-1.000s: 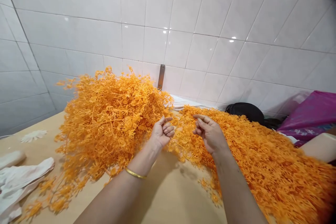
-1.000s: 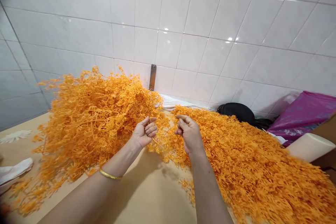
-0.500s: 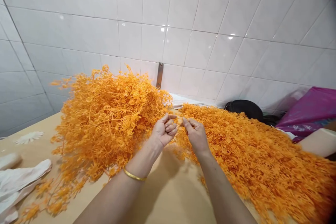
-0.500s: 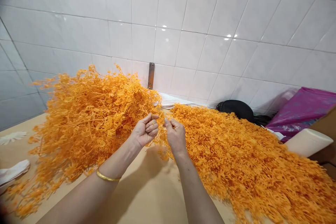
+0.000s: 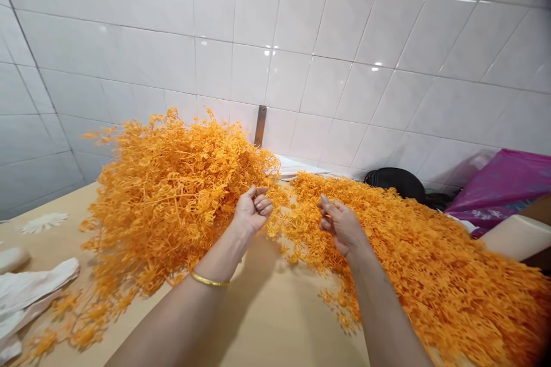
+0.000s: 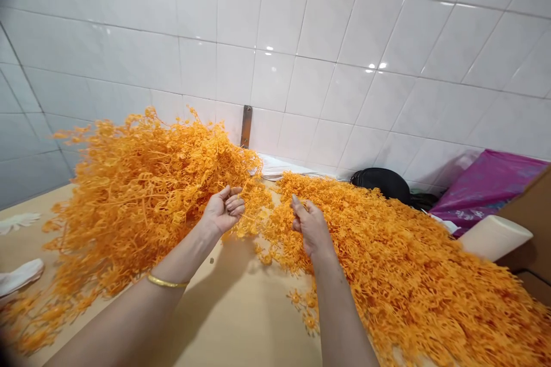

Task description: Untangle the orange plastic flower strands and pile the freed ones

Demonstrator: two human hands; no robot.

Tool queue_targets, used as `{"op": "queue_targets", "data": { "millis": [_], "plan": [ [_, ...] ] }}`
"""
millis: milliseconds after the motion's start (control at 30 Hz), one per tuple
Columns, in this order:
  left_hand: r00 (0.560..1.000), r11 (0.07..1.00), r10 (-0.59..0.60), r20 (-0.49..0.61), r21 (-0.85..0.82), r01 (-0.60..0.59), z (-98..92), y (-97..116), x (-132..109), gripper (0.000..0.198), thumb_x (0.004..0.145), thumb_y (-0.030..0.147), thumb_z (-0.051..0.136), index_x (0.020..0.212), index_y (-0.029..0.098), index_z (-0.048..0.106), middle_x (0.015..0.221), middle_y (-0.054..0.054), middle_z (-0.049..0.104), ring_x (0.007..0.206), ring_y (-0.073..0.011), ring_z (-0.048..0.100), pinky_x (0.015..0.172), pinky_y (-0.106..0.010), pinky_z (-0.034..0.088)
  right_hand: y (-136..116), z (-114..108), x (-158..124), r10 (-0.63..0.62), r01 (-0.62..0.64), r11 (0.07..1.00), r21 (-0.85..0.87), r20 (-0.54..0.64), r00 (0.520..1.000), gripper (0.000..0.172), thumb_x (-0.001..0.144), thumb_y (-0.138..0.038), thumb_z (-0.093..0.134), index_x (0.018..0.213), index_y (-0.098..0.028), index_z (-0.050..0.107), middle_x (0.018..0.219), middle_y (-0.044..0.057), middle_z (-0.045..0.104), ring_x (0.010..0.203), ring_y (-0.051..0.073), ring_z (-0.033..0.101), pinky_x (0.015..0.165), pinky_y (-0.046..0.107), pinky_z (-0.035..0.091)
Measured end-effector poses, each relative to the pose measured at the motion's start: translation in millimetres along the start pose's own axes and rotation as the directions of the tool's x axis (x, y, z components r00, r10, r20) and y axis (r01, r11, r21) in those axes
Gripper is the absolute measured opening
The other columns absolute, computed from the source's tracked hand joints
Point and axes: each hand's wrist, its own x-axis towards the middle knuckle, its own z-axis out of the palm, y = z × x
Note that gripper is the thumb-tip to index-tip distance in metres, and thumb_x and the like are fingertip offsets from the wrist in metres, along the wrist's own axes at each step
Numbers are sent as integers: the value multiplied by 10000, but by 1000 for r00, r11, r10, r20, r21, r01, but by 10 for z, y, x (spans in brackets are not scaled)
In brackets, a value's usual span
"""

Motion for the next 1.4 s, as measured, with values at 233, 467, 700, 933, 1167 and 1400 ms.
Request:
{"op": "queue_targets", "data": {
  "millis": [233, 467, 700, 933, 1167, 1400],
  "plan": [
    [999, 999, 32, -44, 5, -32, -1, 35, 12, 342, 848, 284, 284, 597, 114, 443, 351, 82, 161, 279, -37, 185, 323, -162, 124, 141, 319, -93, -49, 140, 955, -262, 328, 943, 300, 692, -463, 512, 825, -195, 502, 586, -53, 374, 454, 53, 313, 404, 183, 258],
    [998, 994, -67, -3, 91, 67, 112, -139, -73, 316, 841, 285, 313, 625, 108, 461, 350, 87, 151, 266, -29, 154, 321, -168, 76, 228, 271, 155, -411, 330, 860, -389, -148, 899, 344, 701, -439, 484, 512, -184, 352, 474, -52, 331, 453, 75, 290, 410, 214, 238],
    [1000, 998, 7, 13, 64, -8, 157, -41, -109, 331, 846, 289, 296, 614, 114, 454, 350, 85, 154, 265, -32, 157, 320, -172, 76, 12, -217, 353, -209, 202, 977, -62, -439, 874, 337, 717, -511, 420, 589, -214, 325, 419, -106, 216, 326, 55, 187, 319, 209, 219],
    [996, 996, 85, 5, -11, -85, 85, 43, -58, 358, 843, 288, 297, 588, 106, 470, 350, 75, 177, 277, -35, 191, 322, -171, 110, -91, 23, 177, -127, 149, 984, -98, 197, 972, 338, 639, -458, 587, 550, -168, 439, 437, -90, 255, 362, 28, 212, 364, 192, 225],
    [988, 987, 155, 19, -53, -153, 125, 193, -94, 366, 843, 279, 297, 572, 108, 473, 348, 72, 178, 279, -38, 195, 323, -176, 116, -78, 33, 82, -1, 74, 987, -145, 447, 895, 376, 635, -472, 585, 848, -163, 557, 491, -81, 286, 407, 37, 247, 414, 196, 232],
    [992, 992, 121, 40, -34, -120, 177, 134, -131, 379, 844, 292, 292, 573, 100, 478, 337, 73, 173, 277, -36, 178, 318, -174, 104, -5, 375, 16, -103, 172, 971, -164, 364, 926, 314, 702, -454, 516, 600, -158, 517, 407, -79, 265, 383, 43, 237, 396, 202, 207]
  ]
}}
